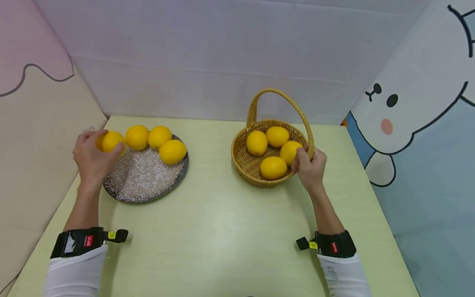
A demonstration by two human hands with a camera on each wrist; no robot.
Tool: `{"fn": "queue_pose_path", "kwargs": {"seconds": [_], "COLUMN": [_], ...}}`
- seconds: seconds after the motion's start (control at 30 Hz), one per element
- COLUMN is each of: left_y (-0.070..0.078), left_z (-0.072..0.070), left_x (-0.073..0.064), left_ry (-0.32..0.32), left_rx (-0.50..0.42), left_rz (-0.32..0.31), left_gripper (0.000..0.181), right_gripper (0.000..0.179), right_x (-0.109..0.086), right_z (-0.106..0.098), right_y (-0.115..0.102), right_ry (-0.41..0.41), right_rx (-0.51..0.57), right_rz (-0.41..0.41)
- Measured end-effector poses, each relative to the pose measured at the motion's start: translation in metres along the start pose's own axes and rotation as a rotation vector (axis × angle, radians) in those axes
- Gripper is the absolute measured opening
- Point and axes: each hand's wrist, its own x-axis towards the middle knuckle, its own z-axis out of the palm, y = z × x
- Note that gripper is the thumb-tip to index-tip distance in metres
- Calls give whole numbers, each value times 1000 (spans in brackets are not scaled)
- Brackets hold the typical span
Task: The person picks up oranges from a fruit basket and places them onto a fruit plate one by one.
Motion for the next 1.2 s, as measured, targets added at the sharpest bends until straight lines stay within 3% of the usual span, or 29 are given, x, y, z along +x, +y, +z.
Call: {"fn": "queue_pose_path", "kwargs": {"seconds": [0.47,0.9,1.2], "left_y": [-20,-26,-22], "left_z": [13,19,18], "left_x": [-4,-4,-3], "left_ry": [-4,0,-54], "left_rx": [32,48,79], "left_rz": [63,105,101], "left_gripper": [62,61,64], "right_gripper": [38,39,39], "right_x": [0,1,1], "right_z": [1,1,1], "right_y": [0,0,0], "right_ry": [5,8,8], "right_rx": [13,26,22], "right_rz": [8,9,14]}}
